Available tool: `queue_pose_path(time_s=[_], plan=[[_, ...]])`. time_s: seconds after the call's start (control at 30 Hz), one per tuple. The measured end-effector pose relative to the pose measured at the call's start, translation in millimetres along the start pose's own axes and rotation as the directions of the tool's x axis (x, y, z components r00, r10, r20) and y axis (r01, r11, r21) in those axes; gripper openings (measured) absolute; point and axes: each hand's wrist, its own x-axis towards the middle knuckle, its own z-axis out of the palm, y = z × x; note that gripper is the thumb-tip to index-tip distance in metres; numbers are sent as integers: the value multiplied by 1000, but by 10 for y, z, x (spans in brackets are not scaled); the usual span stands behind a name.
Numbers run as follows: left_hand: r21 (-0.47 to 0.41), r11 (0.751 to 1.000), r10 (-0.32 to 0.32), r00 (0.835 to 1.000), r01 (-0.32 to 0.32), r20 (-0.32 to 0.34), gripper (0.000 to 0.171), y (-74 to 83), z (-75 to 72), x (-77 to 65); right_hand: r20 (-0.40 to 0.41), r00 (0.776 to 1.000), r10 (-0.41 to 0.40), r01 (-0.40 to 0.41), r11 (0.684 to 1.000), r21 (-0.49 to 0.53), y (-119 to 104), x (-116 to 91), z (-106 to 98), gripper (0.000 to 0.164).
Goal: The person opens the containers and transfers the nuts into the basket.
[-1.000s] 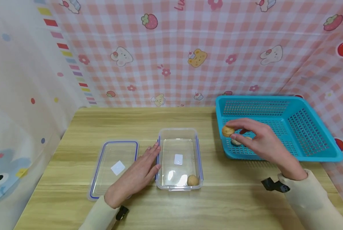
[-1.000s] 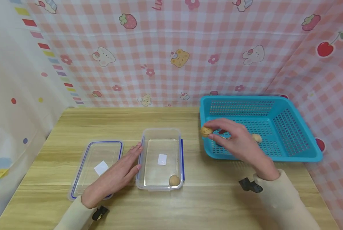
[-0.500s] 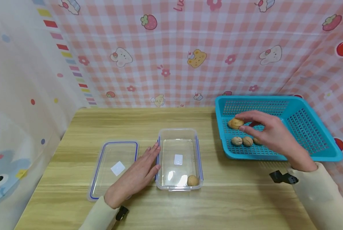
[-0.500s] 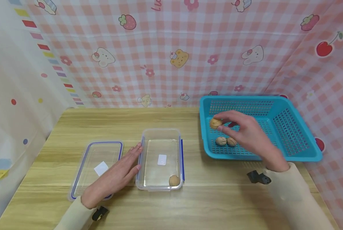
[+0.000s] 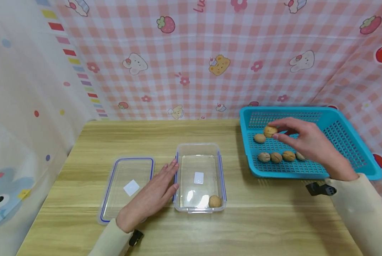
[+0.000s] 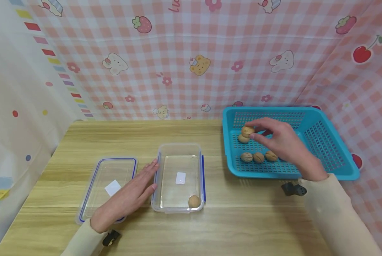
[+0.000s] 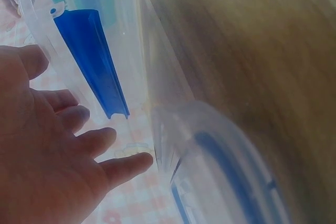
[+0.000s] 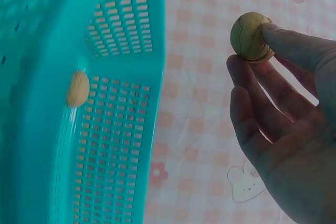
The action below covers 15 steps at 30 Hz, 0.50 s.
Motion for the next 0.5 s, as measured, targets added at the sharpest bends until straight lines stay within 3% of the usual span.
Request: queue_pose_path(time_s=[0.23, 0.5], plan=[[-7, 1000, -1, 1000, 1, -3, 64, 5, -3, -6, 43, 994, 97, -96, 995, -9, 119, 58, -71, 34], [-17, 1000, 16, 1000, -17, -23, 64, -3, 8, -7, 115, 969, 217, -211, 976, -56, 237, 162, -130, 33]])
